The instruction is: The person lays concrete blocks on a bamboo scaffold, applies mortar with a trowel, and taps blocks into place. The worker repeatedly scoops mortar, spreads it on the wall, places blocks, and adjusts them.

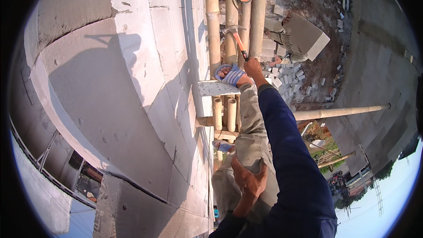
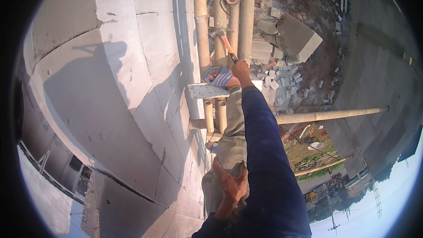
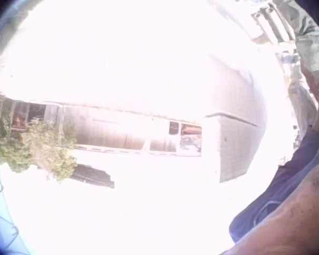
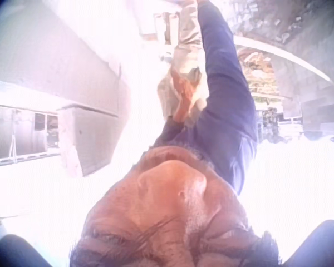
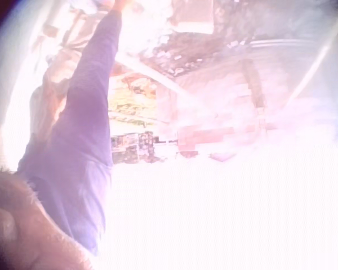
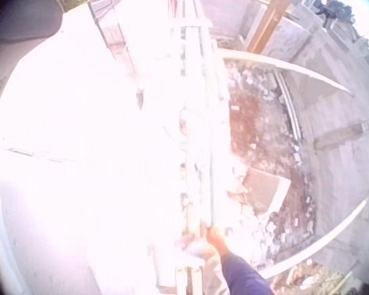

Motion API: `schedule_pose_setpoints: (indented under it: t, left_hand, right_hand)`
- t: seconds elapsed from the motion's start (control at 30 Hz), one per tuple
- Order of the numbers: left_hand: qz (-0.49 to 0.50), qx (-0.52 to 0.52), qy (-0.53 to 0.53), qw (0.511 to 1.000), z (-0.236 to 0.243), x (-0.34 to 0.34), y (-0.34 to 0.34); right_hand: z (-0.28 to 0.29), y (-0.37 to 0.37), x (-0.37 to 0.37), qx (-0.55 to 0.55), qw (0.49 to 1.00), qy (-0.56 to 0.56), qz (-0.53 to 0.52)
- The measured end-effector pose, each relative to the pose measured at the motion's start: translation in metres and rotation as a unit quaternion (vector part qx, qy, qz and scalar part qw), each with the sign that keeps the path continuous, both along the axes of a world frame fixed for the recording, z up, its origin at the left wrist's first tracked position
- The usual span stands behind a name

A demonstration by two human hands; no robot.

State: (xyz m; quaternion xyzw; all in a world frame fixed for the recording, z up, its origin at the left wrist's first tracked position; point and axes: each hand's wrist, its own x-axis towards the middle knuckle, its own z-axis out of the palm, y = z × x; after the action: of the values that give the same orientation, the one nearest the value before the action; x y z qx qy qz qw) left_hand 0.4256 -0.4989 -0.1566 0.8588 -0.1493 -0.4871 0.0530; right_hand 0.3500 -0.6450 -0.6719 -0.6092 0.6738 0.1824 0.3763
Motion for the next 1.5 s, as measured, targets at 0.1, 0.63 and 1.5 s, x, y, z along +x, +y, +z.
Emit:
schedule_pose_setpoints:
  t: [0.1,0.63,1.5]
  left_hand:
    - [-0.018,-0.01,-0.002,1.0,-0.006,-0.001,0.008]
    - [-0.012,-0.032,-0.016,0.999,-0.009,-0.017,0.003]
    - [0.123,-0.511,-0.09,0.846,0.238,0.015,0.201]
  right_hand:
    - [0.031,-0.02,-0.012,0.021,0.999,0.022,0.025]
    - [0.253,-0.254,-0.083,-0.241,0.864,0.162,-0.411]
    - [0.819,0.114,0.051,-0.076,0.59,-0.265,0.759]
